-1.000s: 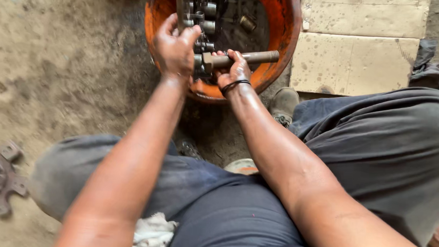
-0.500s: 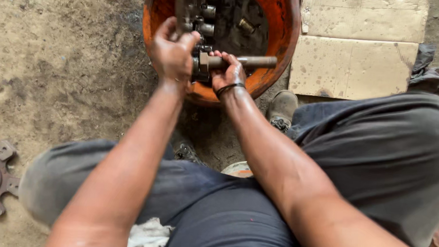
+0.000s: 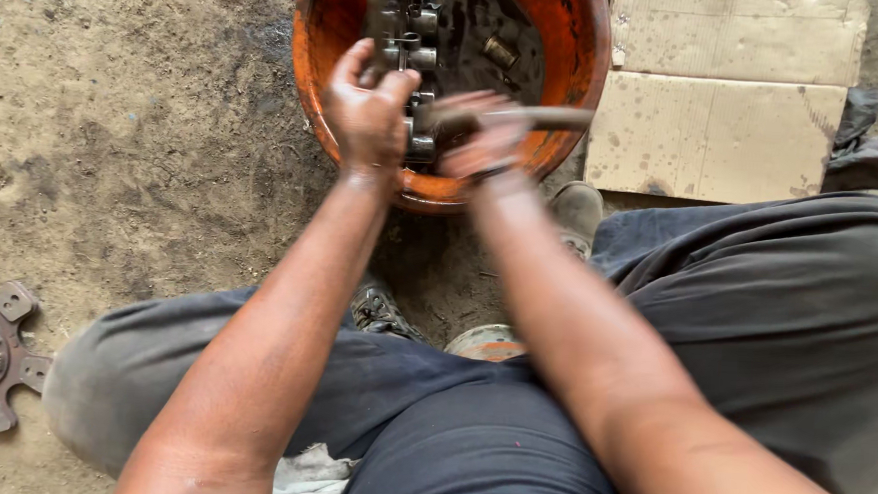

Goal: The person scrubs a circular metal mechanical part with a wire brush while it is submerged in a basin of dark liquid. They then use a metal rod to tap and dislodge debris from the part's holes and surfaces.

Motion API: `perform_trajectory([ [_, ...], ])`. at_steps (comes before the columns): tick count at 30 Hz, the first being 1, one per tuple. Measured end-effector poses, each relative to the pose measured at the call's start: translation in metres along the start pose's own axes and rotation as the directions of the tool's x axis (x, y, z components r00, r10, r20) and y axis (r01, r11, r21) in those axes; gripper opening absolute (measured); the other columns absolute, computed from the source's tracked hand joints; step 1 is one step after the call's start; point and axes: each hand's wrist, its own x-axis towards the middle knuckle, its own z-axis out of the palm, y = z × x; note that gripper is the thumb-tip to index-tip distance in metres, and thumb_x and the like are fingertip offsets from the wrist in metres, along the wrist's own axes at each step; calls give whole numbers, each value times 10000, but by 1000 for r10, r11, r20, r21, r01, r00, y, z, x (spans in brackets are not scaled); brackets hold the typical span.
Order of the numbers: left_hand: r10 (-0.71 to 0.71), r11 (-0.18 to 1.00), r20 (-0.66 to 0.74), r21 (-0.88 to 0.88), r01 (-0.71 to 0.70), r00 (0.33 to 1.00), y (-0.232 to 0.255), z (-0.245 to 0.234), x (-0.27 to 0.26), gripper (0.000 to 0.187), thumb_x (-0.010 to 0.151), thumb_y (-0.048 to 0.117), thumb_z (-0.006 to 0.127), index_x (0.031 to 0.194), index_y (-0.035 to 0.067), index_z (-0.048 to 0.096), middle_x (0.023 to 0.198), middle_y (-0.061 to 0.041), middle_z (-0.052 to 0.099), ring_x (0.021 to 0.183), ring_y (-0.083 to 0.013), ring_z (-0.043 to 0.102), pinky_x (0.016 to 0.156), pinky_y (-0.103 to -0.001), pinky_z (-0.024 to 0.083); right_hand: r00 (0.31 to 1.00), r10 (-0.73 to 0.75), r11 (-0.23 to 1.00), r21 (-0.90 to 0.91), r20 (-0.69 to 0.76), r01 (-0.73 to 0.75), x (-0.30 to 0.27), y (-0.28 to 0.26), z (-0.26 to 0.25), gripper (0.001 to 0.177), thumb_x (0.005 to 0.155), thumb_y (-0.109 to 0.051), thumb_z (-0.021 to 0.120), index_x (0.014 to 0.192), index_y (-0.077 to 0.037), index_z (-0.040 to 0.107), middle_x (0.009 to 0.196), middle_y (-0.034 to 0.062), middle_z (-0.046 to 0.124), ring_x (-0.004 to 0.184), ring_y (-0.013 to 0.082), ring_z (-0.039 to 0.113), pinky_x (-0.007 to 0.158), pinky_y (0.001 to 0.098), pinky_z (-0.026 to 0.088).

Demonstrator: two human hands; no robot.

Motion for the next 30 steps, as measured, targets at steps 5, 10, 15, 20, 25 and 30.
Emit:
perform_trajectory([
  [5,51,977,67,204,-64,996,13,-10,-6,309,849,-38,674,1156,-64,645,983,-90,714,862,-152,674,813,-300,568,986,161,980,-111,-38,-164,-21,35,-1,115,842,55,533,844,-52,489,788,160,630,803,332,648,914,516,565],
  [10,23,987,38,156,-28,999,19,0,-8,329,838,-37,672,1164,-63,636,1006,-91,734,908,-156,701,867,-298,564,995,-97,995,6,-2,97,14,-86,19,133,585,-9,500,681,-101,493,694,80,593,697,282,642,827,516,593],
  [15,18,990,20,140,-21,1000,15,-7,-5,362,837,-22,670,1194,-63,626,1018,-99,731,931,-169,708,893,-304,571,984,-173,984,46,-45,175,19,-89,0,30,735,-55,530,748,-51,503,746,134,623,732,313,663,857,487,577],
  [20,102,972,-9,213,-98,995,4,-16,5,379,818,-25,686,1187,-80,617,1046,-82,709,932,-164,673,866,-317,573,975,108,994,14,192,-113,-8,60,-22,142,905,-5,523,779,-23,459,783,186,620,779,353,673,921,528,566],
  [25,72,987,22,141,-74,997,5,-5,-7,409,799,-36,655,1204,-65,613,1029,-67,706,946,-161,689,886,-295,576,993,23,996,-77,-112,-32,11,-20,5,137,772,36,531,769,-101,532,806,122,618,820,296,637,970,540,544],
  [30,53,994,41,91,-57,998,18,-10,-5,377,842,-42,663,1209,-107,607,1013,-97,698,924,-177,668,884,-302,561,979,-168,986,-14,-114,167,25,-96,16,94,743,11,525,745,-82,534,798,95,631,817,265,650,938,504,561],
])
